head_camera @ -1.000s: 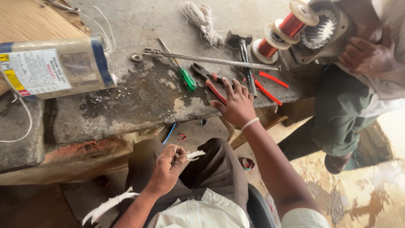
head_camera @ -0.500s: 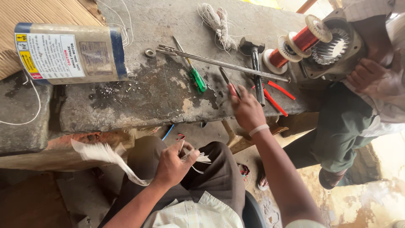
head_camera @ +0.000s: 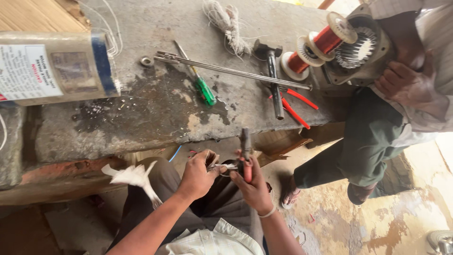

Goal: The person strips insulation from white electrical wires, separates the strands, and uses pliers to trim the ends. They then gather the prepared wires and tie them together with a thin cord.

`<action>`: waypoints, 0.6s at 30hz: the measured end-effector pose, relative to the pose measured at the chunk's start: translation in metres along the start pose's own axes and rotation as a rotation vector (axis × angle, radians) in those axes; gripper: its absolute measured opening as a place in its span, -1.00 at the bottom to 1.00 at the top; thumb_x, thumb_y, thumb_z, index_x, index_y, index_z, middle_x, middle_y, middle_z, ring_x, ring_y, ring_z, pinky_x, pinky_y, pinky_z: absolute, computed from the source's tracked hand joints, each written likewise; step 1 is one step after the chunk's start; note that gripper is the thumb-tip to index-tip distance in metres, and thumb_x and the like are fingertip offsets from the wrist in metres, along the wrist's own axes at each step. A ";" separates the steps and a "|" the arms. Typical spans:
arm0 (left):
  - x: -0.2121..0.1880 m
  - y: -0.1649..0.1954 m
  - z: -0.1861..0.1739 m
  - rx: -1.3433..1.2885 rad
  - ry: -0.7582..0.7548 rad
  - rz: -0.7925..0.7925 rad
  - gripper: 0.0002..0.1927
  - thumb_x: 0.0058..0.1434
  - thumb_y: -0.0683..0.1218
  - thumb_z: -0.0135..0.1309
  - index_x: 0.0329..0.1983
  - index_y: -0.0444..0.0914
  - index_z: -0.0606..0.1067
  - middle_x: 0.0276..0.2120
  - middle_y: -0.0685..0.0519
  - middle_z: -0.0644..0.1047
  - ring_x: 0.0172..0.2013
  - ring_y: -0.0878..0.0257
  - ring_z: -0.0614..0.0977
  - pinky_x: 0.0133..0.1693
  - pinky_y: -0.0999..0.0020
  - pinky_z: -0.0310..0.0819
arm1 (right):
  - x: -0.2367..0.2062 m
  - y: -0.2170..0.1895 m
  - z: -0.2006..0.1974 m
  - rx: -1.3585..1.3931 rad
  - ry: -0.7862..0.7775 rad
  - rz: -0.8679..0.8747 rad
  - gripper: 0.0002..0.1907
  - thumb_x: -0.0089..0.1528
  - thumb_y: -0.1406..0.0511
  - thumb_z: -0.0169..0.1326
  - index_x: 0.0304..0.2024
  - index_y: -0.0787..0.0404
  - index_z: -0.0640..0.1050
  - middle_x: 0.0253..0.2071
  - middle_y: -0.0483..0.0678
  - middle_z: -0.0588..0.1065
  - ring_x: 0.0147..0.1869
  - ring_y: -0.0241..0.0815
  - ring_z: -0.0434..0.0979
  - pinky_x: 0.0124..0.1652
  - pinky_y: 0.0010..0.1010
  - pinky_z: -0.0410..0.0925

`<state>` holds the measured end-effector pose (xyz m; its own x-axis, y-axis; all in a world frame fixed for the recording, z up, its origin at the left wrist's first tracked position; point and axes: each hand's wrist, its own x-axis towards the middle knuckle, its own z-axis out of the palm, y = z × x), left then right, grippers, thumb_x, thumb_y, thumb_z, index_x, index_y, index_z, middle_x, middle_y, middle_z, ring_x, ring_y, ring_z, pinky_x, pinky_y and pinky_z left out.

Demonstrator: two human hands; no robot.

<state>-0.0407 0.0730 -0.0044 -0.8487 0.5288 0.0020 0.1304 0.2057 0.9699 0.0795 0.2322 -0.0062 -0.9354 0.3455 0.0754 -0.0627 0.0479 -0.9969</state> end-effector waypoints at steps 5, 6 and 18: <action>-0.001 -0.014 -0.004 -0.198 -0.088 0.035 -0.70 0.14 -0.12 0.32 -0.15 -0.30 0.48 -0.38 0.04 0.56 -0.35 0.26 0.55 -0.24 0.29 0.49 | 0.015 0.015 0.007 -0.180 0.120 -0.070 -0.49 0.28 0.47 0.18 0.25 0.27 0.35 0.02 -0.08 0.38 0.07 -0.34 0.36 0.08 -0.50 0.30; -0.002 -0.016 -0.005 -0.260 -0.112 0.030 -0.73 0.19 -0.13 0.30 -0.14 -0.29 0.47 -0.38 0.04 0.54 -0.35 0.29 0.51 -0.24 0.32 0.48 | 0.017 0.016 0.008 -0.169 0.133 -0.044 -0.48 0.26 0.45 0.17 0.26 0.26 0.35 0.00 -0.08 0.38 0.04 -0.33 0.37 0.05 -0.48 0.33; 0.002 0.007 -0.014 -0.397 -0.035 -0.331 -0.69 0.09 -0.18 0.33 -0.29 -0.24 0.37 -0.50 0.15 0.50 -0.53 0.41 0.60 -0.57 0.46 0.56 | 0.023 -0.004 0.015 0.081 0.115 -0.022 -0.54 0.27 0.44 0.15 0.18 0.28 0.30 -0.09 -0.11 0.45 -0.13 -0.37 0.44 -0.19 -0.57 0.33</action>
<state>-0.0484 0.0639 0.0052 -0.7933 0.5167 -0.3221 -0.3523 0.0420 0.9350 0.0528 0.2261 -0.0004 -0.8879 0.4501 0.0949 -0.1152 -0.0177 -0.9932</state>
